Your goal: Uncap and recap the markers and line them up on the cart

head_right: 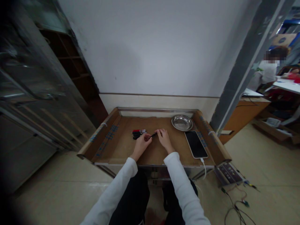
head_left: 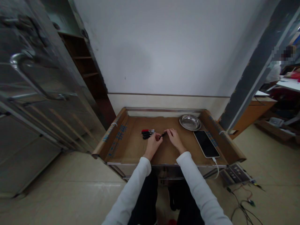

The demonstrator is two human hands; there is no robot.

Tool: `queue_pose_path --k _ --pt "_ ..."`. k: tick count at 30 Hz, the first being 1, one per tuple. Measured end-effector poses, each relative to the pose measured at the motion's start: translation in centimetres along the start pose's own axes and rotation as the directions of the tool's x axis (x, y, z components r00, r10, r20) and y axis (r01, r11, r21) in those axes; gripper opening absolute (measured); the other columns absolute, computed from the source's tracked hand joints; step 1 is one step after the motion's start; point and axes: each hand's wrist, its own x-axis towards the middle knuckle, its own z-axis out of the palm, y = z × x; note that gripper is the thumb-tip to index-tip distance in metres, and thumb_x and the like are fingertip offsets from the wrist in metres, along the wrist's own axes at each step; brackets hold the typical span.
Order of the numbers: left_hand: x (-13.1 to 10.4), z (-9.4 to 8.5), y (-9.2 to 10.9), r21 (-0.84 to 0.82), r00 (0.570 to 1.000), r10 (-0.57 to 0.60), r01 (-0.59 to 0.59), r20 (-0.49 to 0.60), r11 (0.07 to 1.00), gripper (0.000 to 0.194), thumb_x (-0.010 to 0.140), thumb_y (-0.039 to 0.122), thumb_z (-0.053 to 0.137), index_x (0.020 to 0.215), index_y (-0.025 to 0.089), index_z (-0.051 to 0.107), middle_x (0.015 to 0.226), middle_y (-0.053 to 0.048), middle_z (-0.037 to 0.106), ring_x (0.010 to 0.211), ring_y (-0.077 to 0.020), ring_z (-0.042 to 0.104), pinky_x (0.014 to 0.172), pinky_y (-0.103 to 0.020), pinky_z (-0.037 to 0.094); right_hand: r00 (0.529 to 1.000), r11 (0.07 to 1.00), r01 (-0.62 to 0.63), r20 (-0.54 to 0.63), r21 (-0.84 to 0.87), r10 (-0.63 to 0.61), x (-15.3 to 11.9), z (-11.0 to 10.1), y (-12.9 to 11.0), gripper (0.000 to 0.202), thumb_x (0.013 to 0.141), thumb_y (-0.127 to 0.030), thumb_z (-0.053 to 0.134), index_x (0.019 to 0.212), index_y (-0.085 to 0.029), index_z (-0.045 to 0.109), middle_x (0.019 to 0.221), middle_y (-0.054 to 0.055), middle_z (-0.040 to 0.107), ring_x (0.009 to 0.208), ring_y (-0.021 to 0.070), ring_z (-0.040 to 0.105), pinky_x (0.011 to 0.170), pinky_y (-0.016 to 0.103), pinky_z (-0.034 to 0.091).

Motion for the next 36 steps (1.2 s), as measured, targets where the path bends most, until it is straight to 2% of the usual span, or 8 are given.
queue_pose_path --k 3,5,8,13,19,26,32,36 --pt "0.8 0.6 0.3 -0.115 0.998 -0.043 0.037 -0.053 0.993 0.013 0.077 0.023 0.060 0.088 0.016 0.063 0.082 -0.003 0.066 0.073 -0.0134 0.061 0.071 -0.027 0.048 0.996 0.993 -0.049 -0.063 0.106 0.056 0.0 0.1 0.3 0.030 0.091 -0.035 0.039 0.091 -0.021 0.066 0.096 0.006 0.066 0.094 0.0188 0.059 0.088 0.034 0.044" --pt "1.3 0.8 0.6 -0.143 0.992 -0.023 0.006 -0.123 0.990 0.014 0.076 0.021 0.060 0.090 0.016 0.063 0.086 -0.004 0.065 0.078 -0.0138 0.061 0.074 -0.028 0.049 0.995 0.989 -0.052 -0.081 0.141 0.063 0.0 0.3 0.7 0.025 0.088 -0.029 0.041 0.094 -0.021 0.064 0.097 0.006 0.065 0.094 0.0183 0.059 0.087 0.033 0.045" --pt "2.3 0.8 1.2 -0.155 0.981 0.021 -0.052 -0.193 0.987 0.020 0.076 0.019 0.062 0.095 0.015 0.060 0.090 -0.005 0.063 0.080 -0.0138 0.060 0.073 -0.027 0.049 0.997 0.995 -0.019 -0.073 0.101 0.027 -0.1 0.4 1.1 0.027 0.081 -0.017 0.044 0.100 -0.020 0.062 0.102 0.008 0.061 0.096 0.0185 0.057 0.085 0.033 0.047" --pt "3.8 -0.1 2.7 -0.111 0.973 0.136 -0.159 -0.186 0.981 0.022 0.077 0.016 0.061 0.099 0.017 0.057 0.091 -0.004 0.060 0.078 -0.0129 0.059 0.072 -0.027 0.050 0.997 0.998 0.056 -0.044 -0.023 -0.057 -0.3 0.6 1.4 0.039 0.074 -0.013 0.053 0.112 -0.021 0.057 0.108 0.008 0.057 0.101 0.0209 0.052 0.088 0.036 0.046" --pt "4.5 -1.5 4.0 -0.058 0.966 0.210 -0.221 -0.148 0.974 0.018 0.080 0.015 0.058 0.097 0.017 0.059 0.094 -0.004 0.059 0.078 -0.0126 0.059 0.073 -0.027 0.051 0.998 0.995 0.067 0.002 -0.068 -0.067 -0.2 0.5 1.6 0.028 0.076 -0.018 0.060 0.104 -0.021 0.061 0.098 0.007 0.061 0.093 0.0222 0.054 0.084 0.038 0.046" --pt "4.4 -2.2 3.1 -0.120 0.980 0.104 -0.126 -0.170 0.985 0.013 0.081 0.019 0.056 0.093 0.017 0.062 0.093 -0.004 0.060 0.074 -0.0121 0.060 0.071 -0.027 0.051 0.999 0.991 0.046 -0.003 -0.124 -0.046 0.2 0.3 1.4 0.004 0.078 -0.021 0.063 0.079 -0.021 0.067 0.085 0.006 0.066 0.085 0.0215 0.057 0.080 0.036 0.045" --pt "4.5 -2.7 1.1 -0.258 0.974 -0.049 -0.010 -0.220 0.966 0.017 0.082 0.025 0.055 0.095 0.018 0.062 0.096 -0.005 0.061 0.076 -0.0128 0.061 0.068 -0.026 0.052 0.999 0.994 0.043 -0.005 -0.104 -0.044 0.1 0.2 1.0 0.008 0.081 -0.026 0.062 0.080 -0.022 0.068 0.085 0.006 0.067 0.086 0.0207 0.058 0.082 0.036 0.043" --pt "4.7 -2.6 0.2 -0.263 0.971 -0.065 0.003 -0.229 0.965 0.017 0.081 0.024 0.055 0.095 0.018 0.063 0.096 -0.005 0.061 0.077 -0.0130 0.062 0.071 -0.027 0.052 0.999 0.996 0.039 -0.005 -0.085 -0.039 0.0 0.2 0.9 0.009 0.080 -0.026 0.062 0.084 -0.021 0.068 0.088 0.006 0.068 0.087 0.0207 0.058 0.083 0.036 0.044"
